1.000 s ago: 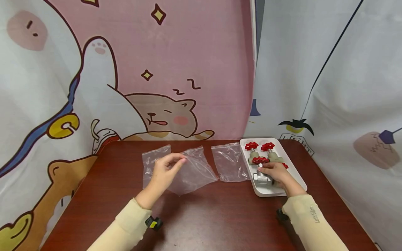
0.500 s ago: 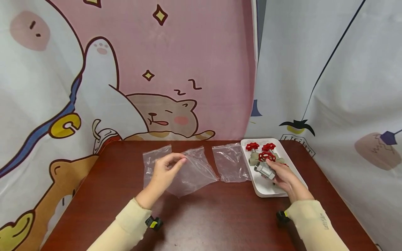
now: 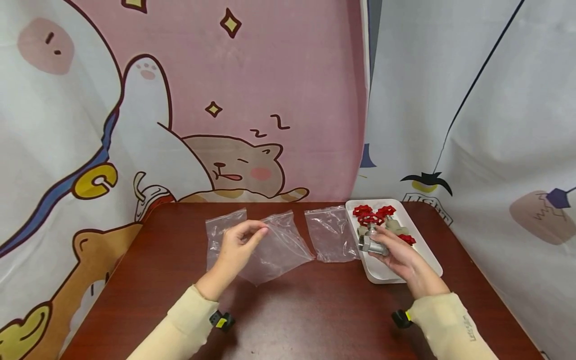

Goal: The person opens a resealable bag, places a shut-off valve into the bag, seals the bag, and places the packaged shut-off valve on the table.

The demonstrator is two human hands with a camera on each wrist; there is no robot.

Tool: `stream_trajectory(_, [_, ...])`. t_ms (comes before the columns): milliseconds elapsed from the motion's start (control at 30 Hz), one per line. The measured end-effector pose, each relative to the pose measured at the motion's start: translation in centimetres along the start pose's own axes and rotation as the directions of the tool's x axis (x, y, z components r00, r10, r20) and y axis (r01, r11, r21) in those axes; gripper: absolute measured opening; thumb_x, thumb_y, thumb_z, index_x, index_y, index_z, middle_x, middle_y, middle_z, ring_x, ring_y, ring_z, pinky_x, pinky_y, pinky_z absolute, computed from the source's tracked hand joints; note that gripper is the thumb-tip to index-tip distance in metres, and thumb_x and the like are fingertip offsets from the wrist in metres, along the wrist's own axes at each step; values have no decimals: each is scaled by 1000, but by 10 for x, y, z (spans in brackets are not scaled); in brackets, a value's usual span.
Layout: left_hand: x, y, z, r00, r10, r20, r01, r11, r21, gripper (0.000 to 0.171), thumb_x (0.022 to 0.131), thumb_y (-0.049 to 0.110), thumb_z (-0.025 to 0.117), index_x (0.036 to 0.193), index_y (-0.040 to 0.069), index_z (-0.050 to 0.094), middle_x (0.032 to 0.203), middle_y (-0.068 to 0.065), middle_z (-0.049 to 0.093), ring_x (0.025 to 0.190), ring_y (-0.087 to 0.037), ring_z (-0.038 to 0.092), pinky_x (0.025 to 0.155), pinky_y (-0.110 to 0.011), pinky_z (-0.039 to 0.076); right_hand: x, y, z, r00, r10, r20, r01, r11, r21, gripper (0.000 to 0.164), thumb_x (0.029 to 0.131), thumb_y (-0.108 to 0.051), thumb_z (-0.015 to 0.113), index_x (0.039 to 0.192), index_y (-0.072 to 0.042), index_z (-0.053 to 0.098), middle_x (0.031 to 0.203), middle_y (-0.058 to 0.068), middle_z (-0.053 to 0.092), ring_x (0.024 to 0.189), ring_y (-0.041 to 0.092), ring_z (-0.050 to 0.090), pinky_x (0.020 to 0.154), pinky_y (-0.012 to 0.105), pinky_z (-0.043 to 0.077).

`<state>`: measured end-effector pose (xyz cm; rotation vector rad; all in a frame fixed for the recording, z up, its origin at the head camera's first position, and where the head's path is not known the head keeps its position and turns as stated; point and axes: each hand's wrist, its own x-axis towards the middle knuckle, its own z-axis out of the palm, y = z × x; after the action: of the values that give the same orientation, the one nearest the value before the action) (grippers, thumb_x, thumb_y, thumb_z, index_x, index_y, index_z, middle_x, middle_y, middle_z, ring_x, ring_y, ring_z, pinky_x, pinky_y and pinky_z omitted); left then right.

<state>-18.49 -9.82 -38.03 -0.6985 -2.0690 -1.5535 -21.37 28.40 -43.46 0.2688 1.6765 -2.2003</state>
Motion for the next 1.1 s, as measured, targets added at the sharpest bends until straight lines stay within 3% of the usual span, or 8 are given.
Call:
stream_trajectory(67, [0, 0, 0, 1000, -3, -1, 3, 1000, -6, 5, 83, -6, 66, 88, -5, 68, 79, -15, 70, 70, -11, 64, 57, -23, 50, -1, 0, 5, 999, -42, -12, 41, 995, -94, 73, 96, -16, 55, 151, -5, 8, 99, -7, 55, 82, 3, 61, 78, 22, 53])
stream_trajectory(200, [0, -1, 0, 1000, 2, -4, -2, 1000, -5, 5, 83, -6, 66, 88, -5, 68, 79, -15, 70, 69, -13, 64, 56, -23, 50, -1, 0, 15, 986, -126, -108, 93, 958, -270, 72, 89, -14, 65, 143, 9, 23, 99, -1, 53, 75, 1, 59, 72, 18, 51])
stream_trajectory(367, [0, 0, 0, 1000, 17, -8, -17, 1000, 4, 5, 83, -6, 66, 88, -5, 68, 78, -15, 70, 67, -19, 65, 56, -22, 49, 1, -1, 24, 940, -236, -247, 114, 898, -424, 63, 84, -14, 70, 132, 13, 39, 108, 8, 49, 77, -2, 53, 69, 14, 48])
stream_trajectory(433, [0, 0, 0, 1000, 13, -7, -13, 1000, 3, 5, 84, -5, 66, 88, -4, 68, 78, -15, 70, 67, -19, 65, 56, -22, 49, 0, -2, 27, 922, -268, -278, 129, 892, -432, 61, 84, -13, 69, 131, 12, 41, 106, 5, 50, 78, -2, 51, 69, 13, 48])
stream_trajectory(567, [1, 0, -1, 1000, 3, -4, -3, 1000, -2, 5, 84, -4, 66, 89, -4, 68, 79, -15, 70, 68, -18, 65, 57, -21, 49, -1, -3, 33, 905, -304, -298, 196, 919, -342, 58, 85, -8, 68, 131, 11, 39, 91, -9, 56, 78, -3, 54, 69, 13, 50])
stream_trajectory(733, [1, -1, 0, 1000, 10, -5, -10, 1000, -2, 5, 84, -4, 66, 89, -4, 68, 79, -15, 70, 67, -24, 65, 57, -21, 49, -5, -1, 41, 926, -273, -261, 264, 962, -66, 26, 85, -1, 65, 108, -8, 55, 84, -14, 62, 79, 0, 60, 73, 16, 50])
stream_trajectory(900, [2, -3, 1, 1000, 7, -4, -7, 1000, -1, 6, 84, -5, 66, 89, -5, 68, 79, -16, 70, 67, -28, 64, 57, -21, 50, -9, 0, 47, 973, -179, -145, 197, 972, 126, 15, 89, 2, 54, 95, -12, 55, 84, -8, 64, 79, 2, 61, 75, 18, 49])
stream_trajectory(1100, [3, -3, 2, 1000, -18, -4, 18, 1000, 1, 5, 85, -3, 66, 90, -4, 68, 79, -16, 70, 69, -24, 65, 60, -21, 51, -15, 1, 59, 991, -120, -54, 127, 980, 153, 14, 92, 3, 47, 95, -9, 53, 84, -5, 64, 78, 5, 61, 73, 20, 50])
